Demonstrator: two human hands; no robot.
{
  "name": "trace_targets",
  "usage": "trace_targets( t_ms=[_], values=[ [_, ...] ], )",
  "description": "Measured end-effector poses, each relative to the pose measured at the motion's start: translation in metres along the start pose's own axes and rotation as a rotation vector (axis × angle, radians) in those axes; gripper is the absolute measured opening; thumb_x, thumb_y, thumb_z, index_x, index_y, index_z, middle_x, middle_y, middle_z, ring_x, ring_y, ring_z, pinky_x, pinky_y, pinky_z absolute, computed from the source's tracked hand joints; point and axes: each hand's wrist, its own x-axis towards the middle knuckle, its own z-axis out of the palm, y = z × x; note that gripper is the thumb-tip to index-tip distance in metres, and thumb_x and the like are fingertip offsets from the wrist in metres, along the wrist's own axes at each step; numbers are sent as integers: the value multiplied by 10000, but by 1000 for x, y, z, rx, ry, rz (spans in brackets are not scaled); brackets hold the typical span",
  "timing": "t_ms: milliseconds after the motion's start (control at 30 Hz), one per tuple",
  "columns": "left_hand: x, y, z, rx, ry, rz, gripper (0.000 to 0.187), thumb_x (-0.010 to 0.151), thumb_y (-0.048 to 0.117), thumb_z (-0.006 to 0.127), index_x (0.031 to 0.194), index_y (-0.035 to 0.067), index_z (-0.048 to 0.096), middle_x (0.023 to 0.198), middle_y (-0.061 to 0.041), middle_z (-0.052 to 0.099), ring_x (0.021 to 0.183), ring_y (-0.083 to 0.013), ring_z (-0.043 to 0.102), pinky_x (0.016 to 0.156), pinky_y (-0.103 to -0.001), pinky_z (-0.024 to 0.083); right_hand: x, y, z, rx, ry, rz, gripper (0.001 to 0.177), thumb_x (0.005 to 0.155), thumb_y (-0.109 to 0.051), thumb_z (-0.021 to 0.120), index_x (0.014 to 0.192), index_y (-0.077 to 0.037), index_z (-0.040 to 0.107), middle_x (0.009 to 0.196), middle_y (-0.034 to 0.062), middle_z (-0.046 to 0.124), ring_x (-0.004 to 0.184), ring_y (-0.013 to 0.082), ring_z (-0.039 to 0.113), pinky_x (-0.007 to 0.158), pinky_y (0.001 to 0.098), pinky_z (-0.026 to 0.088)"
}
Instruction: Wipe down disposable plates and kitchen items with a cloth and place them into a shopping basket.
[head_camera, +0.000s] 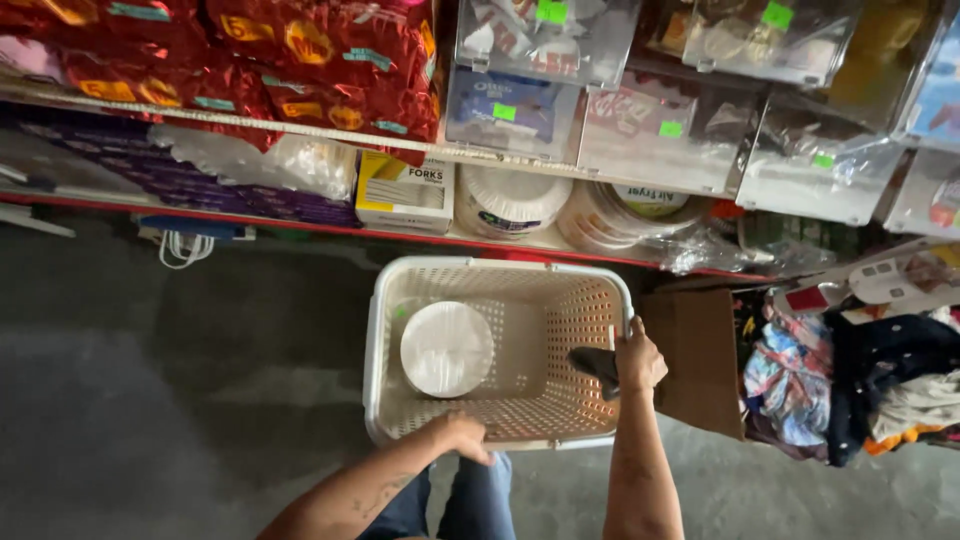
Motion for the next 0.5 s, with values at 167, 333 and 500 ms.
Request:
trace_targets(
  t_ms=[167,333,500],
  values=[
    [-19,6,-61,-39,-223,124,1189,644,927,328,1209,-61,671,1206,-199,688,1056,-395,645,949,-523,488,25,18,-9,10,-71,-86,568,840,-600,652,1323,-302,663,1232,143,648,1056,394,683,859,510,550],
    [-36,-39,-214,-897,617,636,329,864,290,717,1129,97,684,1153,-39,684,1036,-186,651,887,-314,530,67,-73,-60,459,32,-252,424,875,-526,684,1148,-213,769,1079,78,763,1012,360,688,835,484,541],
    [-6,-82,-345,-720,1484,-39,225,947,250,676,1111,96,674,1002,-124,699,981,-325,692,804,-423,580,93,-232,-66,293,89,-401,470,897,-390,716,1092,34,764,1028,311,749,1034,482,712,903,586,564]
  ],
)
